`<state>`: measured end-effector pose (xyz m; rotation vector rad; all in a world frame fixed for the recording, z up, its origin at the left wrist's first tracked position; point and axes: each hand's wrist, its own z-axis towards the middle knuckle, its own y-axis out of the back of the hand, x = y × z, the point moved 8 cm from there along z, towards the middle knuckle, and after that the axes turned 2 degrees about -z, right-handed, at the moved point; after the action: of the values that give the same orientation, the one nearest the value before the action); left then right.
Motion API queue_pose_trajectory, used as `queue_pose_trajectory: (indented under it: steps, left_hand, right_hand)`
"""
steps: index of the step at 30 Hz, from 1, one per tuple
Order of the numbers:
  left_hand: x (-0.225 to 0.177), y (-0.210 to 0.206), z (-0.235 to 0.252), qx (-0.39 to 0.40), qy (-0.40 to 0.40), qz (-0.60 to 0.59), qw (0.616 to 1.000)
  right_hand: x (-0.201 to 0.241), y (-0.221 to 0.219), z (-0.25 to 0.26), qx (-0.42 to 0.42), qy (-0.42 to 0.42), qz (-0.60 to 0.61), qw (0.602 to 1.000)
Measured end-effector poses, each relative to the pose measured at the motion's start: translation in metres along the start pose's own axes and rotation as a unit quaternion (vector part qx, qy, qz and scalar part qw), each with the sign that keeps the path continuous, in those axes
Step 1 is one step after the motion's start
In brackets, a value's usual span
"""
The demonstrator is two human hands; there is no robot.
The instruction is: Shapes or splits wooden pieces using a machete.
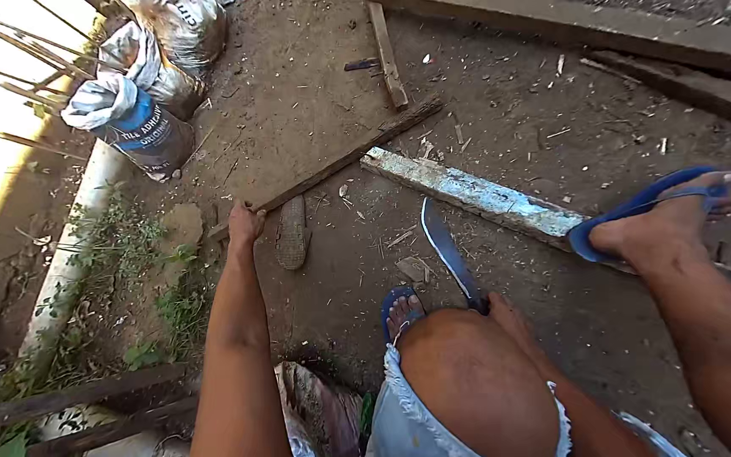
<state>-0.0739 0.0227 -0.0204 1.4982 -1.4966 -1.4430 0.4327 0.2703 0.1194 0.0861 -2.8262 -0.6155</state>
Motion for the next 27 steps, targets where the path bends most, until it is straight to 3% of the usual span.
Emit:
queue_pose_trajectory:
  steps: [3,5,7,8,10,12,15,18,21,27]
  left_hand:
    - [0.026,-0.022,-0.009,0.017,-0.004,0.026,1.000]
    - [0.023,-0.045,-0.016,0.019,-0.014,0.048,0.999]
    - [-0.015,-0.069,-0.040,0.022,-0.072,0.058,0.995]
    - [-0.043,-0.087,-0.060,0.044,-0.129,0.054,0.989]
    - [-0.102,-0.141,-0.115,0.141,-0.263,0.063,0.953]
    - [-0.143,-0.197,-0.181,0.236,-0.375,0.094,0.892]
    - [-0.185,-0.241,-0.232,0.283,-0.454,0.093,0.840]
    - [-0.208,-0.246,-0.210,0.269,-0.437,0.114,0.851]
    - [-0.215,-0.220,-0.141,0.208,-0.375,0.115,0.896]
    - [-0.155,-0.148,-0.002,0.053,-0.169,0.097,0.979]
  right_hand:
    - [-0.024,-0.014,0.037,0.002,0.008,-0.021,1.000]
    - [-0.095,-0.063,0.135,-0.061,0.034,-0.043,0.997]
    - [-0.157,-0.109,0.222,-0.139,0.056,-0.070,0.986]
    - [-0.169,-0.118,0.239,-0.149,0.054,-0.071,0.985]
    - [-0.171,-0.122,0.245,-0.129,0.038,-0.061,0.989]
    - [-0.172,-0.127,0.244,-0.110,0.027,-0.047,0.993]
    - [-0.174,-0.125,0.249,-0.113,0.031,-0.040,0.992]
    - [-0.179,-0.125,0.248,-0.112,0.025,-0.035,0.993]
    - [-0.179,-0.126,0.249,-0.108,0.030,-0.040,0.993]
    - [-0.180,-0.127,0.254,-0.104,0.019,-0.057,0.993]
